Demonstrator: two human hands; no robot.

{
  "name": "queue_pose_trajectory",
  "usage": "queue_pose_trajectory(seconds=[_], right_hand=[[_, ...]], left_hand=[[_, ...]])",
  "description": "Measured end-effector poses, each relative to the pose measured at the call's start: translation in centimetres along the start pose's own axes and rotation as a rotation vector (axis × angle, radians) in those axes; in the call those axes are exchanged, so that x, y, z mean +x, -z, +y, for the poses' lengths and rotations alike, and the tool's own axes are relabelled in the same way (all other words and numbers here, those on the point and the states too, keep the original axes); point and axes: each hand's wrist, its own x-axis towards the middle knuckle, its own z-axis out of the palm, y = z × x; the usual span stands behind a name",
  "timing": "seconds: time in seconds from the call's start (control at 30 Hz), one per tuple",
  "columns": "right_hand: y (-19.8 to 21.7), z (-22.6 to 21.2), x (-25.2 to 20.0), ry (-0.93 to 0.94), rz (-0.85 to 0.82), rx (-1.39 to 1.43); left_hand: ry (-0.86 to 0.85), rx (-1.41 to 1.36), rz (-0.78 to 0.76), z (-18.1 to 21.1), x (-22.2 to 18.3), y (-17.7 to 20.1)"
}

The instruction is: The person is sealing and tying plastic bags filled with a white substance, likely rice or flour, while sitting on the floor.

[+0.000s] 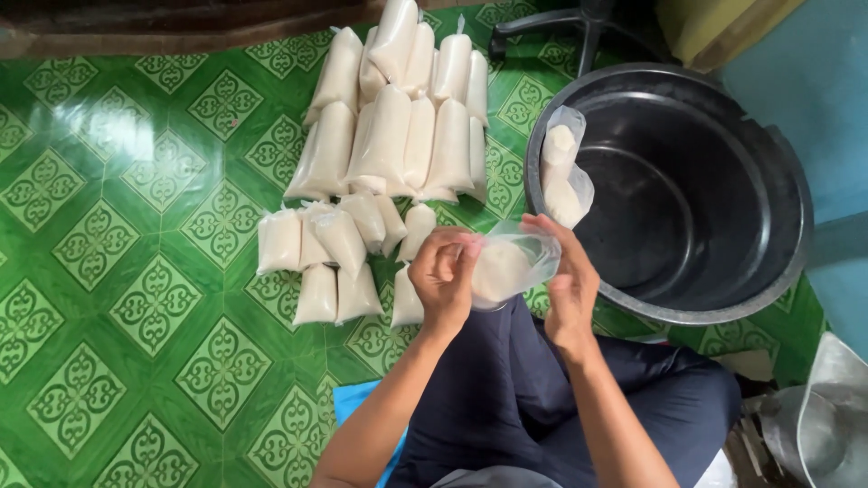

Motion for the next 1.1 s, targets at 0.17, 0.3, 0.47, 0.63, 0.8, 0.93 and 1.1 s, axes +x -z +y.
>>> queue_pose_trajectory(seconds=[0.17, 0.3, 0.47, 0.63, 0.8, 0.93, 1.1], right_hand=[[2.4, 1.6, 0.8, 0.136, -0.103, -0.113], [4.0, -1.1, 2.4, 0.289, -0.279, -0.297], [5.1, -5.1, 4.8, 0.355, -0.551, -0.717], [6.1, -6.7, 6.8, 0.447, -0.669, -0.928], [6.4, -8.1, 7.8, 0.435, -0.728, -0.9], [6.4, -7.6, 7.6, 0.487, -0.722, -0.88], [6.8, -6.4, 7.5, 0.607, -0.674, -0.826]], left_hand=[[0.072, -0.08, 0.02, -0.2, -0.4, 0.0], [0.154, -0.108, 0.059, -0.8, -0.8, 0.2], [0.188, -0.083, 0.058, -0.8, -0.7, 0.8], [0.183, -0.074, 0.076, -0.7, -0.3, 1.2], [0.121, 0.006, 0.089, -0.4, 0.1, 1.5], [0.018, 0.028, -0.027, -1.4, 0.6, 2.4], [-0.097, -0.012, -0.496, -3.1, 1.4, 2.4]])
